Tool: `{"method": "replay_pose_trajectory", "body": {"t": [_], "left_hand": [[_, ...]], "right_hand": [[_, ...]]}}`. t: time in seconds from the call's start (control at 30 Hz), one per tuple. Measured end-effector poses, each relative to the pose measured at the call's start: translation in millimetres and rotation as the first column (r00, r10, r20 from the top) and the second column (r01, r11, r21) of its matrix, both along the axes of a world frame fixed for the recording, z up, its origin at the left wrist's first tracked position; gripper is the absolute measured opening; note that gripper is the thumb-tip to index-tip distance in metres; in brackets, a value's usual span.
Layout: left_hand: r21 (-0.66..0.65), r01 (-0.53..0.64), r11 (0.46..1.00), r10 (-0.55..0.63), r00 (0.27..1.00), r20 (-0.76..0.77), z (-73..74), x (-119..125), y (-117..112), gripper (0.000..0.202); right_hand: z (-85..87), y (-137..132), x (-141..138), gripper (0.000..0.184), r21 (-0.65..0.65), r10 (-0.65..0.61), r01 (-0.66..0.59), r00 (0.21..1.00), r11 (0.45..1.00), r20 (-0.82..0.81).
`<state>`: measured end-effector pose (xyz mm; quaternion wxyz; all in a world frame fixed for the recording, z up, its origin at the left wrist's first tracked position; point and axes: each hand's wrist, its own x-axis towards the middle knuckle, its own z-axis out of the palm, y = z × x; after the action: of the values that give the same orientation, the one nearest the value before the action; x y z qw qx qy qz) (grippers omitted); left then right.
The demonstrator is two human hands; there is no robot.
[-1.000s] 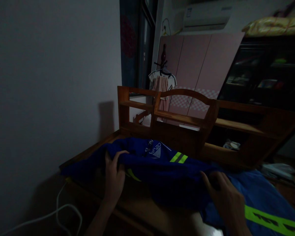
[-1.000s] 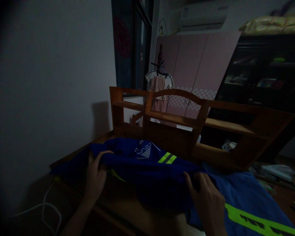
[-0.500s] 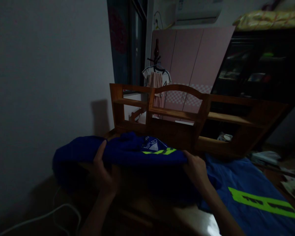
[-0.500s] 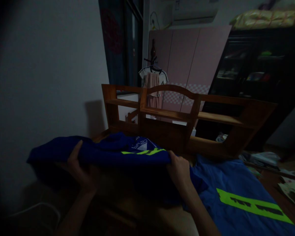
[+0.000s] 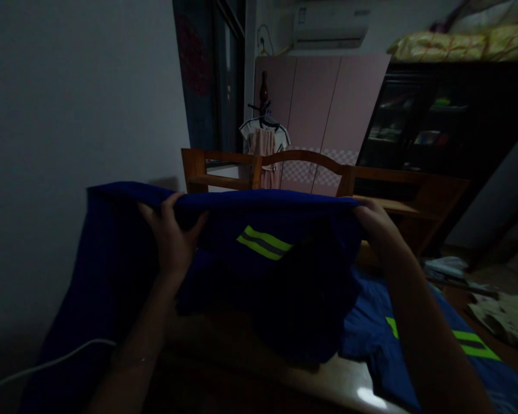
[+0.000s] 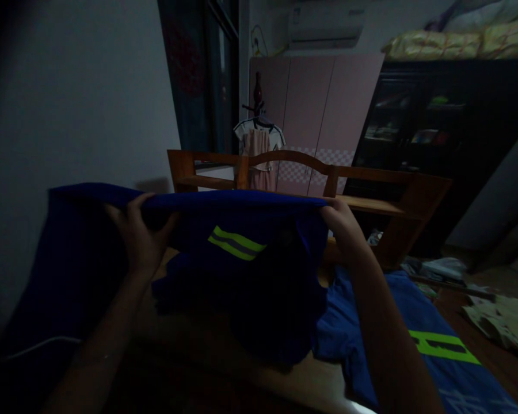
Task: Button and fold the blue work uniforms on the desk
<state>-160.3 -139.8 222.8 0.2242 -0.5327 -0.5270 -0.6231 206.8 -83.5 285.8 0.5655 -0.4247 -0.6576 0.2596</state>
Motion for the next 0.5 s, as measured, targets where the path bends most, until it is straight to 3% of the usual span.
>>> {"method": "replay_pose_trajectory", "body": {"t": [0.07,0.17,0.23,0.3,0.37,0.4,0.47,0.5], "left_hand": [[-0.062,0.040,0.997,-0.041,0.999,-0.004,1.2,-8,19,0.049],[-0.226,0.086,0.970,-0.097,0.995,-0.035,-15.0,-22,56,0.042],[-0.374,0.078,0.924,-0.102,0.994,-0.047,-34.3,-28,79,0.043],[-0.544,0.057,0.837,-0.082,0.996,-0.022,-52.8,-25,91,0.049],[-0.632,0.071,0.772,-0.090,0.996,0.002,-63.5,-9,90,0.057],[-0.634,0.108,0.765,-0.137,0.991,0.002,-64.6,4,85,0.061],[-0.594,0.253,0.764,-0.344,0.938,-0.043,-58.9,37,67,0.068],[-0.597,0.358,0.718,-0.498,0.864,-0.080,-53.5,55,55,0.073]], "right_hand": [[3.4,-7,11,0.017,-0.127,0.029,-0.017,0.995,0.992,0.096],[-6.1,-19,24,0.019,-0.345,0.142,-0.053,0.961,0.937,0.238],[-22.2,-22,28,0.022,-0.422,0.216,-0.090,0.941,0.902,0.261],[-42.5,-21,29,0.025,-0.429,0.248,-0.114,0.930,0.896,0.271],[-61.8,-18,26,0.028,-0.391,0.236,-0.109,0.926,0.914,0.294],[-69.5,-16,24,0.028,-0.367,0.218,-0.100,0.930,0.925,0.297],[-79.6,-13,17,0.028,-0.324,0.173,-0.077,0.945,0.943,0.278],[-81.6,-12,13,0.029,-0.313,0.150,-0.062,0.952,0.948,0.265]]}}
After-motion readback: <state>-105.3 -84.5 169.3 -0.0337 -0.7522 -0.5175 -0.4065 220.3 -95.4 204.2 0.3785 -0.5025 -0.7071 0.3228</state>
